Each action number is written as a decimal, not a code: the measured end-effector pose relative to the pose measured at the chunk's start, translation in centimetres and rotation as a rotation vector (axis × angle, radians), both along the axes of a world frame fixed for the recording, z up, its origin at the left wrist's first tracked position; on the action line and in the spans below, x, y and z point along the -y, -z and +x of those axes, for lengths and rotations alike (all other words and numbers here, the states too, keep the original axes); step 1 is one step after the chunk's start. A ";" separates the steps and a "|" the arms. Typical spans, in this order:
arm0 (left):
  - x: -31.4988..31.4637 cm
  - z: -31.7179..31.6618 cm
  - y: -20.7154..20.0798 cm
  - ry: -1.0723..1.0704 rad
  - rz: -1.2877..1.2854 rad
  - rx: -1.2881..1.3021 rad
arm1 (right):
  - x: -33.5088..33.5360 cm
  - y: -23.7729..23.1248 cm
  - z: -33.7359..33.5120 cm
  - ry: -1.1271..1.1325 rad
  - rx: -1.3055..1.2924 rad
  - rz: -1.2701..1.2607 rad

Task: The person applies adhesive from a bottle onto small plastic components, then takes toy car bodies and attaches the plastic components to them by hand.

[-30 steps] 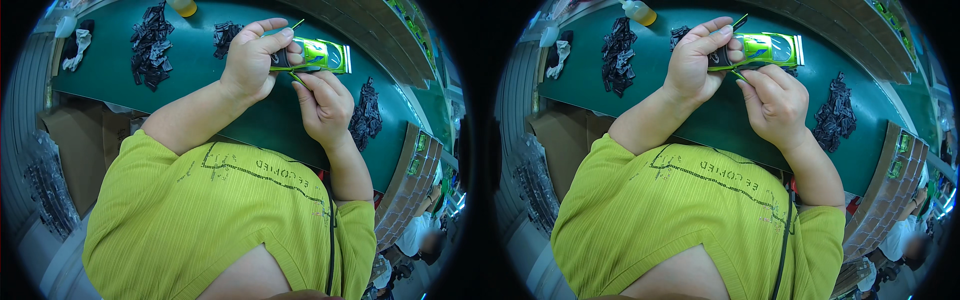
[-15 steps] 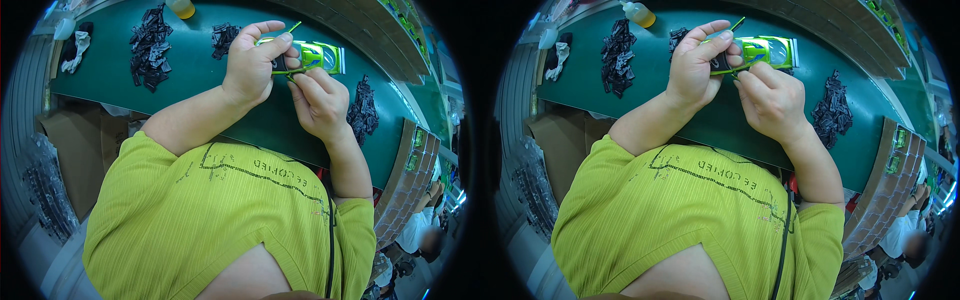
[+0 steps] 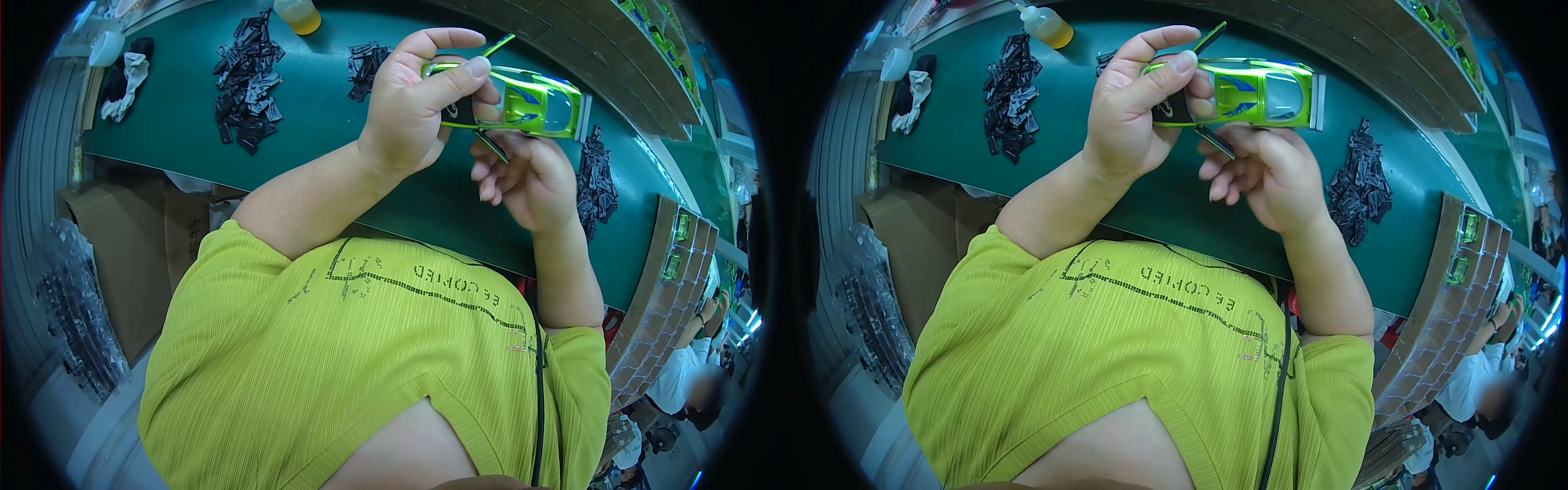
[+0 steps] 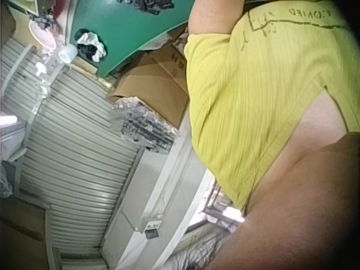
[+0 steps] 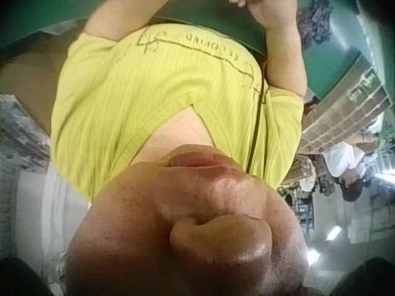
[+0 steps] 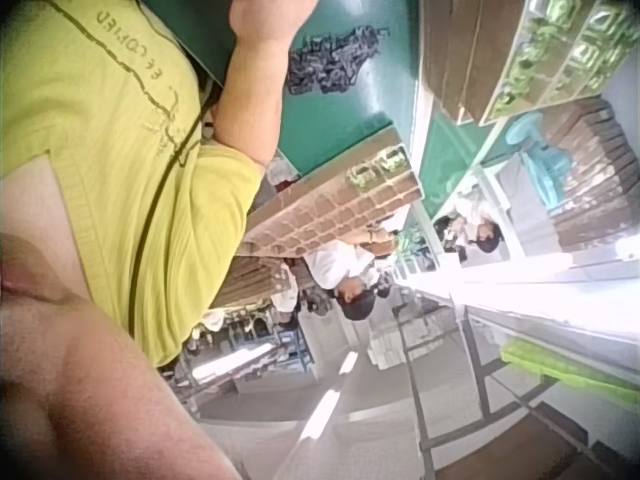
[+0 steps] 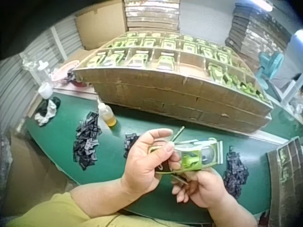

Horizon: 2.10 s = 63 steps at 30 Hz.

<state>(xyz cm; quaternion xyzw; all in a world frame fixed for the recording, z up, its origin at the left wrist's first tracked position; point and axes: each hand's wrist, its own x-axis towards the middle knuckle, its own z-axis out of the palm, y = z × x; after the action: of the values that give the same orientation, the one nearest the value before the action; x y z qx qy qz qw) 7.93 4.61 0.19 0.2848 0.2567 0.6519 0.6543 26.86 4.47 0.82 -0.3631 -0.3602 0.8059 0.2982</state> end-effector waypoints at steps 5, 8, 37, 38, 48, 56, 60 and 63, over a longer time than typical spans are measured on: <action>0.3 0.2 -0.2 0.034 0.119 -0.081 | 0.8 0.8 -0.5 -0.086 -0.406 -0.310; 0.4 0.4 -0.4 0.018 0.132 -0.119 | 1.1 0.8 -0.8 -0.146 -0.488 -0.367; -0.3 0.8 -0.1 -0.056 -0.149 -0.038 | 1.3 0.7 -1.1 0.109 0.241 0.303; -0.4 0.8 -0.2 -0.080 -0.206 -0.045 | 1.4 1.1 -0.9 0.182 0.435 0.733; -0.3 0.4 -0.4 -0.030 -0.240 -0.312 | 0.5 -1.6 -1.1 0.344 1.100 1.738; -0.7 0.2 -0.3 0.075 -0.154 -0.431 | -0.5 -1.7 -0.6 0.034 1.214 1.640; -0.7 -0.2 -0.1 0.125 -0.209 -0.324 | -0.4 -2.6 0.0 0.063 1.017 1.570; -0.7 -0.7 -1.0 0.076 -0.199 -0.258 | -0.3 -3.5 1.2 0.127 0.735 1.040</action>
<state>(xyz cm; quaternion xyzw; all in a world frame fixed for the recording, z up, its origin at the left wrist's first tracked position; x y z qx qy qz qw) 7.25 5.27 1.20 0.3094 0.3910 0.5562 0.6649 28.06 4.78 4.34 -0.4442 -0.7608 0.3293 0.3398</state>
